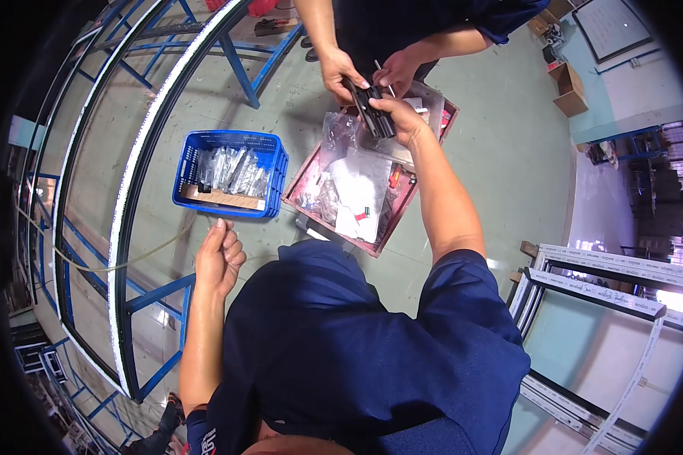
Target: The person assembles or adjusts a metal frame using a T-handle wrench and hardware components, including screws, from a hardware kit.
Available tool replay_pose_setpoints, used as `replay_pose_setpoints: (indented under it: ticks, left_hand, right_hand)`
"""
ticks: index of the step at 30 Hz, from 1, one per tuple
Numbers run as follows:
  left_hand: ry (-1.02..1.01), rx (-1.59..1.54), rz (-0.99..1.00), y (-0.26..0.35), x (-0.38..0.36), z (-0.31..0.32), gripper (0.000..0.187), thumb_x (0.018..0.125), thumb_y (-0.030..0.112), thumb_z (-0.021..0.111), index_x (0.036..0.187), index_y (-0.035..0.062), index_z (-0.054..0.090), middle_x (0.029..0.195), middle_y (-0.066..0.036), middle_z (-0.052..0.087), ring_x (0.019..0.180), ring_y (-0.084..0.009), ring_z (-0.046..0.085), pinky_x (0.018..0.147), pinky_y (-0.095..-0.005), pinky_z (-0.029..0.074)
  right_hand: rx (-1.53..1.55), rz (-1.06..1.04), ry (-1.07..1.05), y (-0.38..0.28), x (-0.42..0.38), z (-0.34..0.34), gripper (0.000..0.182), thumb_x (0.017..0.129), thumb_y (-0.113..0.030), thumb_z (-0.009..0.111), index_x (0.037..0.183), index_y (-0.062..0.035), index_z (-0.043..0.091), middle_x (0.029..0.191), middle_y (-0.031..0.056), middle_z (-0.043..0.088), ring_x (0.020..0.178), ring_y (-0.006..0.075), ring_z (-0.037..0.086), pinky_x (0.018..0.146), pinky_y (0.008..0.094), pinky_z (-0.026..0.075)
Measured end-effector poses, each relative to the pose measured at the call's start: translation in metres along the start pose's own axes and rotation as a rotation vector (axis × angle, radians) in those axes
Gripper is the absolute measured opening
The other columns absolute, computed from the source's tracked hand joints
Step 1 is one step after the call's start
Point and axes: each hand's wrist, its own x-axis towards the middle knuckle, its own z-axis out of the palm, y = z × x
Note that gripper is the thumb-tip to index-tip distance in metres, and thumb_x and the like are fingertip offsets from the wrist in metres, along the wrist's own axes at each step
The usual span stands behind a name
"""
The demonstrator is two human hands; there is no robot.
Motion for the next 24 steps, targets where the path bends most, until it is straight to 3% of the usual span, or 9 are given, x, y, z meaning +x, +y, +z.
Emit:
replay_pose_setpoints:
  ticks: [2,9,13,14,18,24]
  left_hand:
    - [0.000,-0.007,0.003,0.000,-0.001,-0.001,0.021,0.105,0.028,0.054,0.104,0.0078,0.055,0.071,0.004,0.040,0.055,-0.0054,0.033,0.051,-0.0221,0.030]
    - [-0.011,-0.002,-0.015,-0.005,0.000,0.000,0.022,0.105,0.029,0.053,0.103,0.0077,0.054,0.071,0.004,0.038,0.055,-0.0058,0.033,0.051,-0.0221,0.031]
    - [-0.013,-0.001,-0.010,-0.006,-0.003,0.001,0.022,0.104,0.029,0.053,0.104,0.0070,0.054,0.071,0.003,0.038,0.055,-0.0061,0.033,0.051,-0.0223,0.031]
    - [-0.003,-0.016,-0.005,-0.006,-0.003,0.000,0.022,0.105,0.028,0.053,0.104,0.0062,0.054,0.071,0.003,0.039,0.055,-0.0062,0.034,0.051,-0.0228,0.031]
    - [0.011,-0.036,-0.006,-0.007,-0.003,-0.001,0.022,0.105,0.027,0.053,0.106,0.0051,0.055,0.071,0.002,0.039,0.055,-0.0064,0.034,0.051,-0.0233,0.032]
    - [-0.002,-0.050,-0.019,-0.009,-0.001,-0.005,0.022,0.105,0.026,0.052,0.106,0.0047,0.054,0.071,0.002,0.039,0.055,-0.0065,0.034,0.051,-0.0230,0.032]
  right_hand:
    - [0.120,0.031,-0.013,-0.002,0.000,-0.011,0.030,0.097,-0.015,0.058,0.120,0.0052,0.056,0.098,0.0205,0.070,0.084,0.0266,0.071,0.076,0.0346,0.060]
    - [0.205,-0.036,0.112,0.003,-0.003,-0.031,0.032,0.099,-0.017,0.057,0.120,0.0071,0.055,0.099,0.0201,0.069,0.085,0.0269,0.071,0.076,0.0341,0.060]
    - [0.193,-0.031,0.244,0.007,0.004,-0.038,0.028,0.098,-0.021,0.061,0.111,0.0044,0.061,0.093,0.0174,0.070,0.075,0.0271,0.071,0.068,0.0354,0.060]
    - [0.113,-0.005,0.318,0.007,0.004,-0.034,0.030,0.099,-0.028,0.061,0.113,-0.0010,0.062,0.094,0.0144,0.071,0.081,0.0229,0.070,0.069,0.0332,0.058]
    - [0.046,-0.081,0.493,0.010,-0.001,-0.020,0.030,0.097,-0.030,0.064,0.116,-0.0074,0.062,0.095,0.0096,0.071,0.081,0.0210,0.070,0.070,0.0373,0.056]
    - [0.158,-0.236,0.549,0.018,-0.009,0.000,0.028,0.098,-0.023,0.061,0.117,-0.0040,0.056,0.097,0.0087,0.069,0.076,0.0213,0.069,0.064,0.0423,0.058]
